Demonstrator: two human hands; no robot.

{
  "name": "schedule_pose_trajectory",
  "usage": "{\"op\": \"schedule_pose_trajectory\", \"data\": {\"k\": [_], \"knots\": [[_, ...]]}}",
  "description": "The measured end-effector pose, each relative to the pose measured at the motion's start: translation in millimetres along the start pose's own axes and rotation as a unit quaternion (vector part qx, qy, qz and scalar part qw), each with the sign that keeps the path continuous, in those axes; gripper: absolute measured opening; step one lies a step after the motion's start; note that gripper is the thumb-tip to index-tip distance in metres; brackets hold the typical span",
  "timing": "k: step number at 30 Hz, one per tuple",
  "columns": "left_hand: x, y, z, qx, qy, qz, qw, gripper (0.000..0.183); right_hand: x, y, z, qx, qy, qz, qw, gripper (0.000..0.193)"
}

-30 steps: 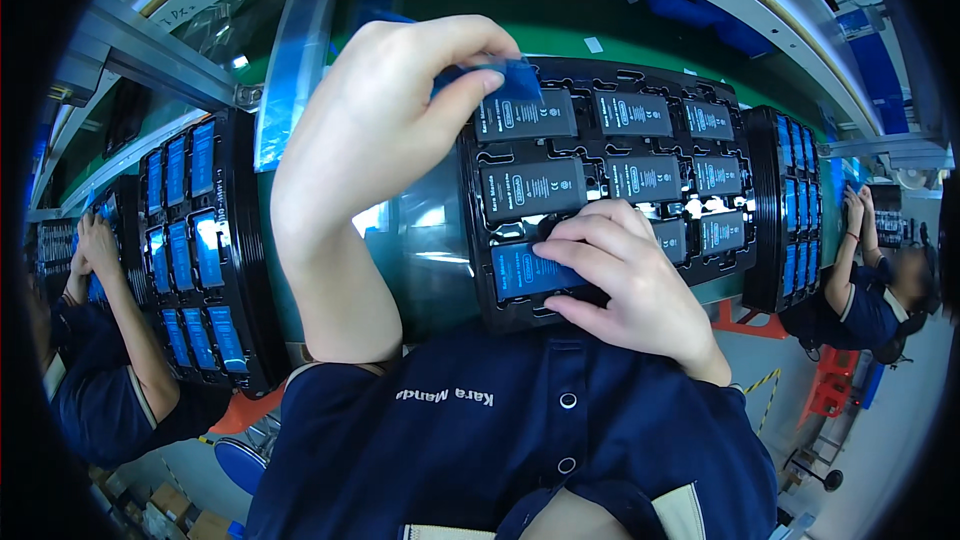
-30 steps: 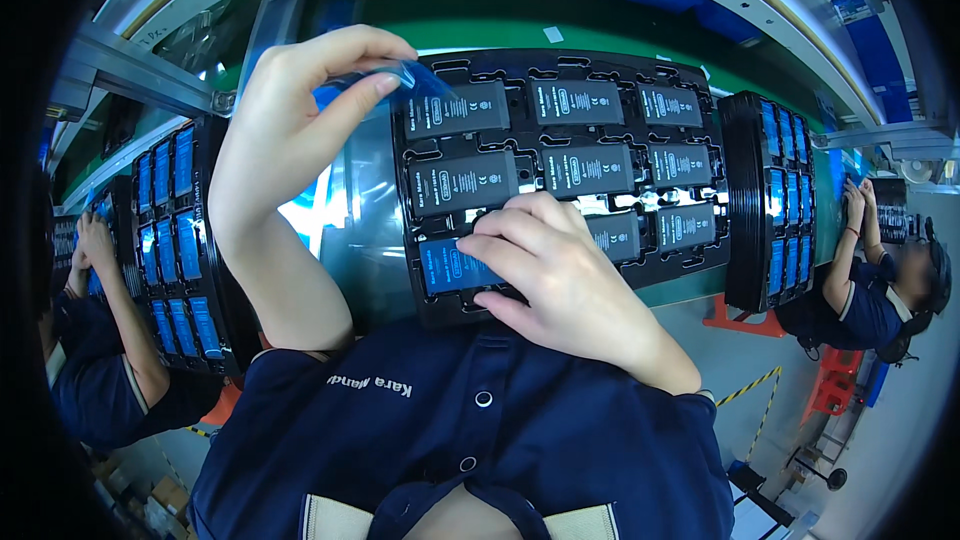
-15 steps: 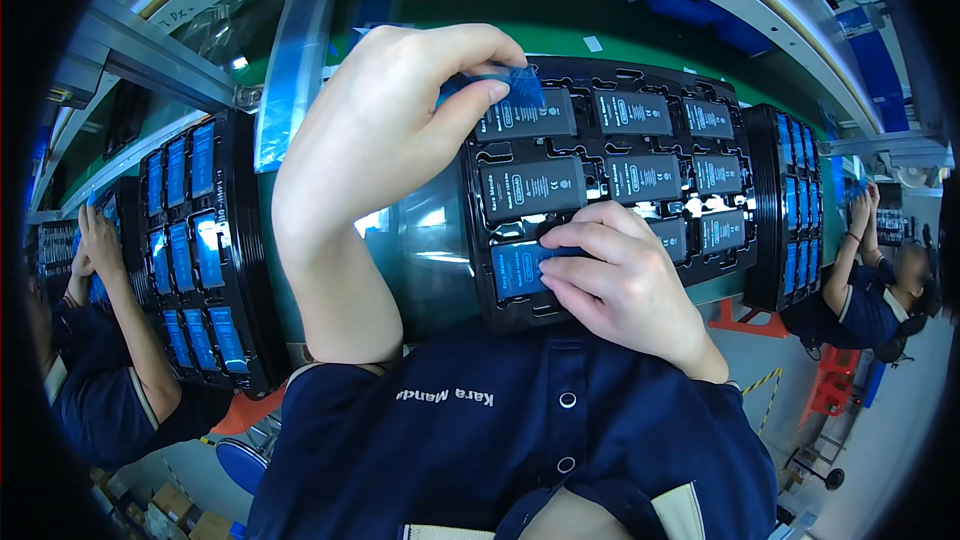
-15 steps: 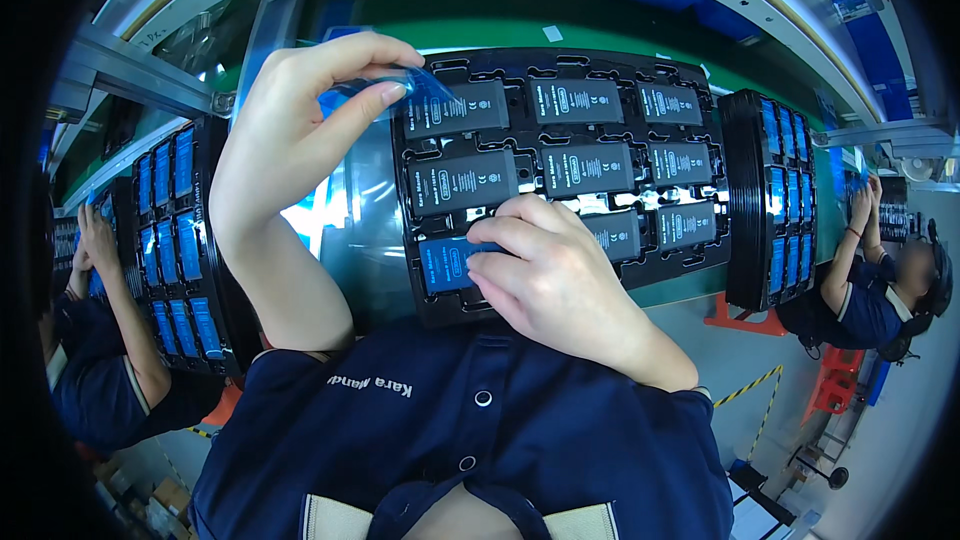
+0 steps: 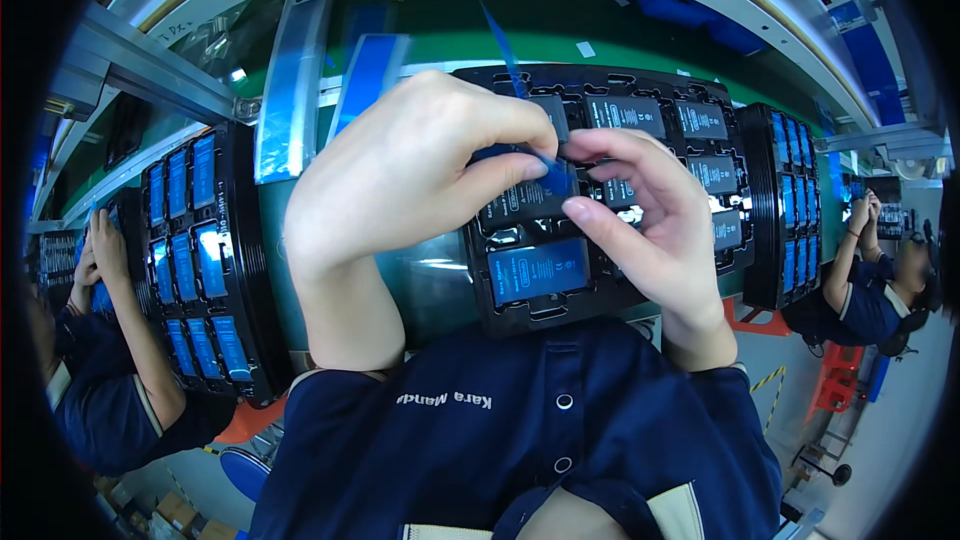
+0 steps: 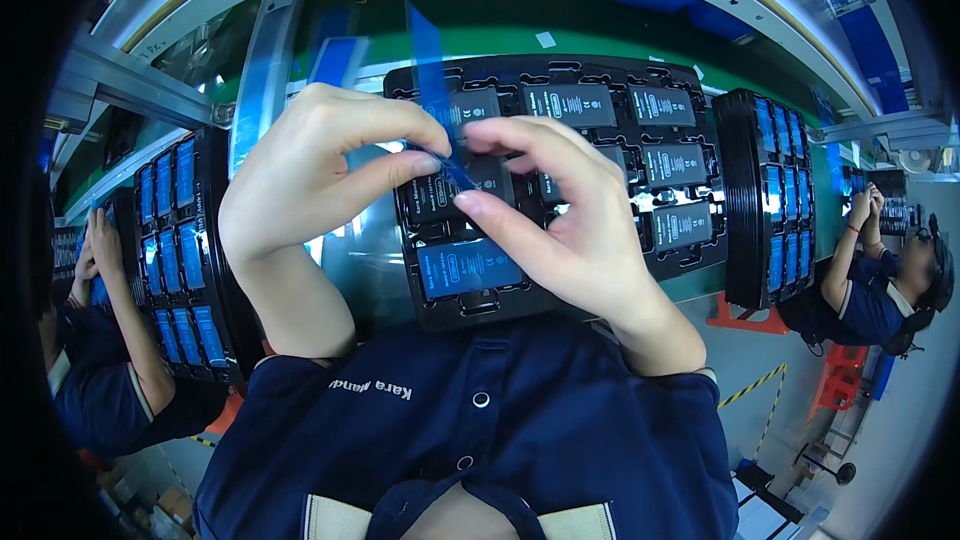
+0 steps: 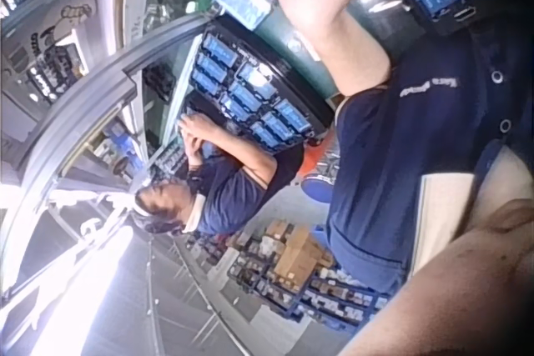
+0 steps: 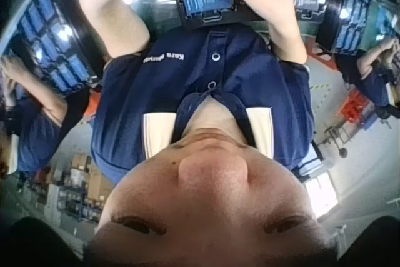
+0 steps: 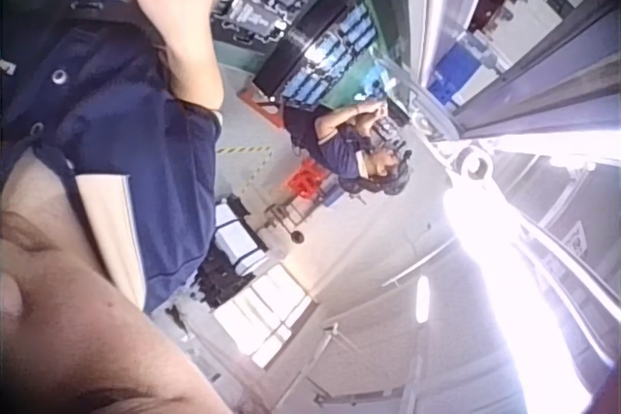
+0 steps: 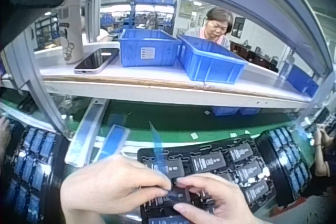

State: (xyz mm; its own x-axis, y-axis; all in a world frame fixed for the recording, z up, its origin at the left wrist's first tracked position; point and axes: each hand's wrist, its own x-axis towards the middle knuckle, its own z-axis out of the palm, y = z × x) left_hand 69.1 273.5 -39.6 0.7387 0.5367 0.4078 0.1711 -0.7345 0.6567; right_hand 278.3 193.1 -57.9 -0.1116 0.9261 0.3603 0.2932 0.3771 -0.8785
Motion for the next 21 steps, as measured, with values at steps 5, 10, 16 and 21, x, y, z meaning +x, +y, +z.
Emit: {"op": "schedule_pose_trajectory", "data": {"k": [5,10,16,21], "knots": [[0.5,5.5,-11.7,0.002,-0.042,-0.06,0.997,0.013,2.0,1.2,3.5,0.088,0.005,0.071,0.994,0.012],[-20.7,-16.3,-29.3,-0.134,0.135,-0.245,0.951,0.042,3.3,11.5,-6.6,0.192,0.096,0.054,0.975,0.015],[-20.3,-18.6,-39.3,0.278,0.04,-0.398,0.873,0.039,-5.7,32.4,-18.0,0.202,0.091,0.164,0.961,0.015],[-19.4,-20.4,-22.0,0.117,-0.084,-0.339,0.93,0.022,-9.0,32.2,-7.1,0.184,0.046,0.253,0.949,0.022]]}}
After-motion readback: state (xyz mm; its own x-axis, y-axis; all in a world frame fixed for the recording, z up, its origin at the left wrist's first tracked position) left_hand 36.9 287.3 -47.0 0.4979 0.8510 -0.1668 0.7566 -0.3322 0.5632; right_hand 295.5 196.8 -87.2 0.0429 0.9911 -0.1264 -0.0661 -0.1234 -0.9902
